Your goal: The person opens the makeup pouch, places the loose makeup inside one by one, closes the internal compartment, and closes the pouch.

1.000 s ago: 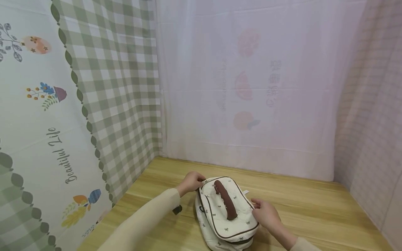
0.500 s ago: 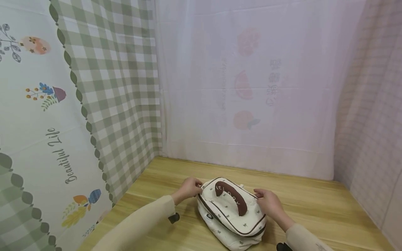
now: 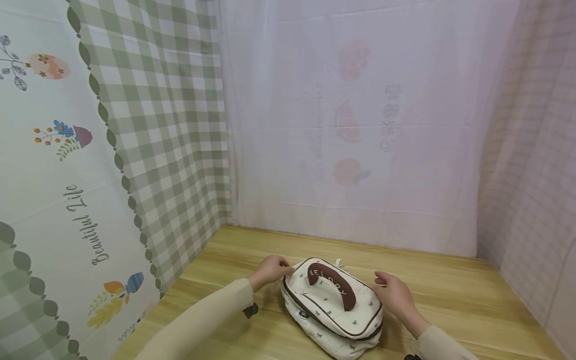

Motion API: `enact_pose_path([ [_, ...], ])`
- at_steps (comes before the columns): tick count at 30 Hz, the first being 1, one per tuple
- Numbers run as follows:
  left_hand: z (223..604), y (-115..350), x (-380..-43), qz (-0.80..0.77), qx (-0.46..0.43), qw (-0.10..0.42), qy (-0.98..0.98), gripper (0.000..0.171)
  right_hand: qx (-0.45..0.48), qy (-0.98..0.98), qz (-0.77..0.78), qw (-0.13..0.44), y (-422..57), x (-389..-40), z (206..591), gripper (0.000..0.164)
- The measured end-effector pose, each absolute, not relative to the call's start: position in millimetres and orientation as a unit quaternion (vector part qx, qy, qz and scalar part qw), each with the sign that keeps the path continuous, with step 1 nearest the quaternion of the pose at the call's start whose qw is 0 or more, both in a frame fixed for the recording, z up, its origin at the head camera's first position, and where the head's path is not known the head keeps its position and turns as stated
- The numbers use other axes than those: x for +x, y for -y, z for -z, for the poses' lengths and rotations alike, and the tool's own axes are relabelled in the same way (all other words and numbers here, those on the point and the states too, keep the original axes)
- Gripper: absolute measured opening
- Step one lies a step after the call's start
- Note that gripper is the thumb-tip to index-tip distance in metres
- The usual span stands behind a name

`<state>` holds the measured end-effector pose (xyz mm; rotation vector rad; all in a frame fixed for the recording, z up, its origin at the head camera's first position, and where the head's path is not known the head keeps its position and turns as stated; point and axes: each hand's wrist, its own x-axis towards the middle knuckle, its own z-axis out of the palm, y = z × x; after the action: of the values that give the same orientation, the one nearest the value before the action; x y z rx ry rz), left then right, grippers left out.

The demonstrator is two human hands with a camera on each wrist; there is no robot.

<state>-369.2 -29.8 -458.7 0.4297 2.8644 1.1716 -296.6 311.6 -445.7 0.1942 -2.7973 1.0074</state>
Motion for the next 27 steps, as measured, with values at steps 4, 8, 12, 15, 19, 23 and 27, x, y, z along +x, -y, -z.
enact_pose_path([
  [4, 456, 23, -375, -0.375, 0.145, 0.008, -0.915, 0.033, 0.032, 0.939, -0.339, 0.051, -313, -280, 443, 0.060],
  [8, 454, 17, -379, -0.366, 0.153, 0.016, -0.918, 0.041, 0.002, 0.942, -0.336, 0.014, -307, -264, 447, 0.075],
  [12, 455, 17, -382, -0.353, 0.166, 0.030, -0.920, 0.040, -0.013, 0.934, -0.356, -0.001, -298, -252, 453, 0.069],
  [15, 457, 17, -383, -0.354, 0.176, 0.057, -0.917, 0.027, -0.022, 0.923, -0.383, 0.002, -290, -247, 457, 0.054],
  [19, 462, 17, -384, -0.373, 0.174, 0.081, -0.908, 0.014, -0.021, 0.922, -0.386, 0.010, -287, -246, 462, 0.045],
  [23, 465, 19, -382, -0.391, 0.172, 0.076, -0.901, 0.014, -0.019, 0.926, -0.375, 0.022, -289, -249, 462, 0.044],
  [27, 465, 22, -379, -0.403, 0.179, 0.071, -0.894, 0.014, -0.014, 0.931, -0.363, 0.029, -292, -256, 459, 0.045],
])
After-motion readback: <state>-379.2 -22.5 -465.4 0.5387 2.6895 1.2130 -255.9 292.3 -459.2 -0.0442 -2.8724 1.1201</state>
